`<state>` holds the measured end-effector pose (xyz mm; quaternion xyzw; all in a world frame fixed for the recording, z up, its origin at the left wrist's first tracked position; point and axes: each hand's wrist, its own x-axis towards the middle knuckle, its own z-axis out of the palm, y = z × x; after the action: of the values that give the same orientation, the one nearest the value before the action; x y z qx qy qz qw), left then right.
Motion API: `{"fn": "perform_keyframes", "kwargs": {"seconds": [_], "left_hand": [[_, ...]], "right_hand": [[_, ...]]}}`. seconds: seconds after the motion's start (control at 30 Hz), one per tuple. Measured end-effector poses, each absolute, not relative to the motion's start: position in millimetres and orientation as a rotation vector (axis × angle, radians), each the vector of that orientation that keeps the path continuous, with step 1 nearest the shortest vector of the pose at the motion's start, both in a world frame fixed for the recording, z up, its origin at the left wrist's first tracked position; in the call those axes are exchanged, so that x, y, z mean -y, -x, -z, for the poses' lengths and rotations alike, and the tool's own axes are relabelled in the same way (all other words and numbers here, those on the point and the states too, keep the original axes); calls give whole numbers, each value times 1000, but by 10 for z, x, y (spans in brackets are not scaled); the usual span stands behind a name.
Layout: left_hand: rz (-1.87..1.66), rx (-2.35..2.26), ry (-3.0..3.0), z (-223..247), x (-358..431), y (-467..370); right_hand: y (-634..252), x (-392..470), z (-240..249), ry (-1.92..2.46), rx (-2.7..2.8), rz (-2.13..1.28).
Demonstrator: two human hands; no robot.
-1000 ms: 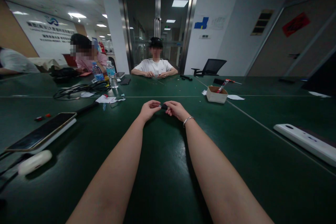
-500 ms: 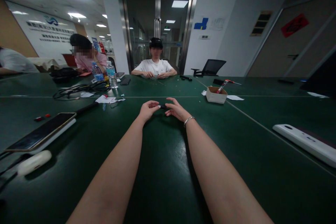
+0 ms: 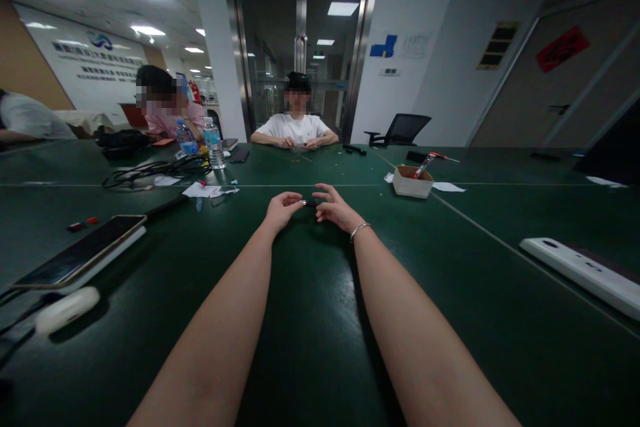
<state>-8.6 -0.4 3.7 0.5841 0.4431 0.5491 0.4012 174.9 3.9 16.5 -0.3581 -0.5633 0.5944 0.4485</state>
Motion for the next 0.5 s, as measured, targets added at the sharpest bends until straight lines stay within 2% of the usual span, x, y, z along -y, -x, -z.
{"fn": "perform_keyframes", "kwargs": {"seconds": [0.5], "left_hand": [[-1385,-1142,-1491,-18,-13,94]], "right_hand": [[-1736,-44,-159,997,1351,-1499]]}}
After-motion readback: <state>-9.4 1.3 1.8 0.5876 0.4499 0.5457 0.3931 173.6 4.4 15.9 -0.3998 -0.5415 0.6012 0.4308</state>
